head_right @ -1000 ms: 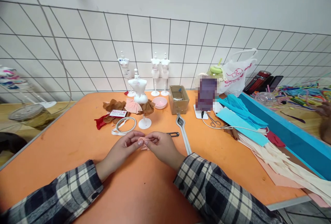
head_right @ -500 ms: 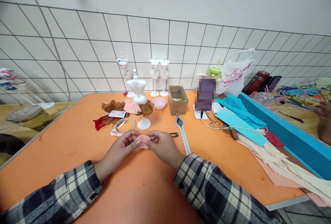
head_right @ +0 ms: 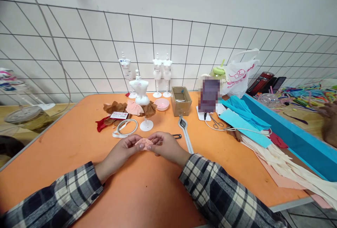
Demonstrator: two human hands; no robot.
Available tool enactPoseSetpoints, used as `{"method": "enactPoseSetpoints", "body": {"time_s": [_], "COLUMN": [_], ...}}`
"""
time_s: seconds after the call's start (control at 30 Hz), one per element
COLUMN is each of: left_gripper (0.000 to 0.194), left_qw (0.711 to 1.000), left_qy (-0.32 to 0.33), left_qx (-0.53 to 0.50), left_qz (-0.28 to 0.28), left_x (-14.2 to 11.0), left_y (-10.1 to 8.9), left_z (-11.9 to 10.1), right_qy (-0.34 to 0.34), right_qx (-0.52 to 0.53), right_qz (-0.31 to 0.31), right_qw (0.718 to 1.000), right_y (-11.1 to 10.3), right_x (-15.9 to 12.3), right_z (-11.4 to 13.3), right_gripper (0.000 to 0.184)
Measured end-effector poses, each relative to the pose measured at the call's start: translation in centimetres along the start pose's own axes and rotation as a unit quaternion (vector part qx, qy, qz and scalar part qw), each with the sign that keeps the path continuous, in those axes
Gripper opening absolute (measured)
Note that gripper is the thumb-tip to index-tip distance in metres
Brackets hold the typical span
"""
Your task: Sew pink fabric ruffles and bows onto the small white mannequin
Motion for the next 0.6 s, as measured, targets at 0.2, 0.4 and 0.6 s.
{"method": "enactPoseSetpoints", "body": {"time_s": [0.2, 0.4, 0.6], "left_gripper": [0.027, 0.026, 0.020], "left_qw": [1.000, 0.999, 0.982], "left_qy": [0.006, -0.024, 0.016], "left_qx": [0.005, 0.036, 0.182], "left_qz": [0.018, 0.013, -0.038], "left_x": [0.1, 0.0, -0.2], "left_y": [0.7, 1.0, -0.5], "left_z": [-0.1, 0.5, -0.6], "right_qy": [-0.059, -0.089, -0.127], "right_qx": [-0.061, -0.048, -0.053], "right_qz": [-0.057, -0.098, -0.107], "right_qw": [0.995, 0.990, 0.985], "right_y": [-0.7, -1.2, -1.8], "right_x": [-0.1, -0.5, -0.9], "right_z": [1.1, 2.0, 4.2], "right_gripper": [0.020, 0.017, 0.019]}}
Point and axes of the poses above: each hand's wrist, its own x-axis towards the middle knuckle, its own y-axis out of the palm, z = x × y, the point moved 9 cm from there along x, towards the middle knuckle, and after that the axes turned 12 degrees about z, right-handed, at the moved point
